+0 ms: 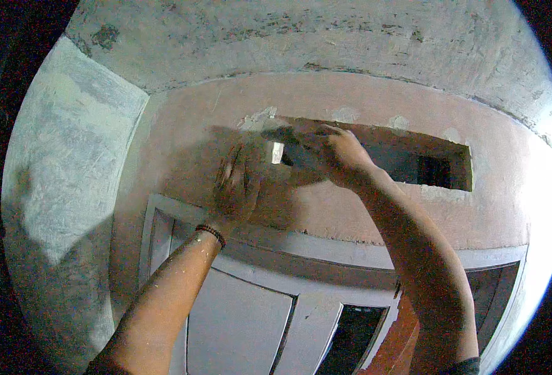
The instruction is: The person applies plaster to the wall above a door frame and then to the door frame itself using a putty knife. The person smooths the plaster along the edges and surfaces of the frame.
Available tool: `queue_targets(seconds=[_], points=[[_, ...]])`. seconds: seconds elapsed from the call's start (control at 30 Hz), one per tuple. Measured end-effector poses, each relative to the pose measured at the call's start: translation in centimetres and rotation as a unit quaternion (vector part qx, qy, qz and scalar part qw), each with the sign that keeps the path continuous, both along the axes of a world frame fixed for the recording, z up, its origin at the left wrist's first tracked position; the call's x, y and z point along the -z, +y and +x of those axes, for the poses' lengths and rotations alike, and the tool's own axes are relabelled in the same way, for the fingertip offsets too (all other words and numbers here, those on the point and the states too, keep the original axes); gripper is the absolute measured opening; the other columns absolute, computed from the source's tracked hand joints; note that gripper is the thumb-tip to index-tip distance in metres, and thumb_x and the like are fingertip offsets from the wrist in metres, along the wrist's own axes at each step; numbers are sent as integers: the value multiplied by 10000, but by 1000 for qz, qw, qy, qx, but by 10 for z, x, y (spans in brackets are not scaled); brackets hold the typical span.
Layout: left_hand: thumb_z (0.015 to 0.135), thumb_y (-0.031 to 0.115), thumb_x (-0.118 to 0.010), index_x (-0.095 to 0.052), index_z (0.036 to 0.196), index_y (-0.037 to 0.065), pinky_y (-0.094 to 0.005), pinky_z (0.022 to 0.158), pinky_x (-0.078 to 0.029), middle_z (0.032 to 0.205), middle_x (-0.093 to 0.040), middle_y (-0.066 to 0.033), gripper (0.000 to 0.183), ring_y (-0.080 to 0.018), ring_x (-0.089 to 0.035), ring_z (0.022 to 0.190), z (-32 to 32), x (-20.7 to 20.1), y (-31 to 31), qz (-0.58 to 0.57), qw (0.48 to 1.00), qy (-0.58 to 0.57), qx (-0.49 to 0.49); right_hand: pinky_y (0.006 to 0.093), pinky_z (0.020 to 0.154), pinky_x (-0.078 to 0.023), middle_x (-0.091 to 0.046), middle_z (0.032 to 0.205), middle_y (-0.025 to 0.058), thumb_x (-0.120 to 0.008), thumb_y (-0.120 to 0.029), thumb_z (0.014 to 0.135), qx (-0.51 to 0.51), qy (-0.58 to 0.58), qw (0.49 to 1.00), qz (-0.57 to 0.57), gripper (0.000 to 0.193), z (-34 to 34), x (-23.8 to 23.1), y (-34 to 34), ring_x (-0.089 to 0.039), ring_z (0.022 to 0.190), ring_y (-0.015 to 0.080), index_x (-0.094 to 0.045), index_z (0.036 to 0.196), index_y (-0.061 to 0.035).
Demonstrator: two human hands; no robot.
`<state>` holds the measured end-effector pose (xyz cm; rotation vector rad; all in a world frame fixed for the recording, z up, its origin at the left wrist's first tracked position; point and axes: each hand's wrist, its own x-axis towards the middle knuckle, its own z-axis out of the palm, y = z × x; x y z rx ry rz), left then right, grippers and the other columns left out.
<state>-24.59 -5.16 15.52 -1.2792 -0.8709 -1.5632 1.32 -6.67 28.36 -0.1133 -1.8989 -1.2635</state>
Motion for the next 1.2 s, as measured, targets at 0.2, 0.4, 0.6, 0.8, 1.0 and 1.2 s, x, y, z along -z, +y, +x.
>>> queue_targets(seconds=[0.2, 0.4, 0.6, 0.8, 1.0, 1.2], points=[[1022, 397, -532, -406, 1615, 45, -561, 1301, -199, 1689, -344, -231, 701, -418, -310, 1570, -6, -5, 0, 0, 993, 58, -102, 430, 860, -578, -712, 1118, 157, -627, -123, 1032, -45, 178, 983, -6, 384, 81, 58, -46, -703, 998, 367, -666, 1414, -126], [980, 274, -604, -477, 1584, 55, -624, 1272, -203, 1689, -359, -232, 655, -442, -313, 1566, -2, 2, -4, 33, 991, 126, -29, 400, 723, -575, -695, 962, 152, -673, 24, 937, 14, 204, 979, -22, 474, 180, 196, -79, -691, 844, 283, -651, 1408, -23], [1014, 238, -534, -326, 1636, -20, -548, 1317, -154, 1738, -213, -248, 705, -447, -206, 1603, 4, 17, -21, -54, 984, 169, -9, 400, 698, -565, -695, 947, 150, -721, -13, 919, 60, 363, 904, -219, 535, 249, 374, -79, -686, 763, 284, -605, 1441, 10], [964, 201, -595, -353, 1610, -54, -557, 1315, -178, 1710, -283, -240, 736, -440, -220, 1598, 79, 20, -32, -36, 968, 247, -2, 422, 781, -596, -737, 1002, 213, -777, -113, 888, 91, 478, 788, -377, 494, 275, 462, -113, -762, 915, 363, -543, 1307, 3], [923, 238, -698, -481, 1529, -39, -561, 1289, -277, 1588, -469, -225, 700, -390, -399, 1516, 203, 6, -40, 11, 942, 333, 39, 380, 769, -590, -726, 957, 193, -732, -61, 820, 123, 498, 788, -339, 419, 298, 463, -152, -742, 826, 311, -607, 1212, 18], [986, 250, -628, -467, 1526, -71, -478, 1220, -417, 1564, -499, -261, 649, -405, -504, 1441, 314, -17, -43, -23, 932, 330, 146, 355, 735, -586, -747, 985, 176, -718, -50, 826, 100, 548, 750, -356, 385, 320, 488, -177, -746, 801, 251, -640, 1200, 3]])
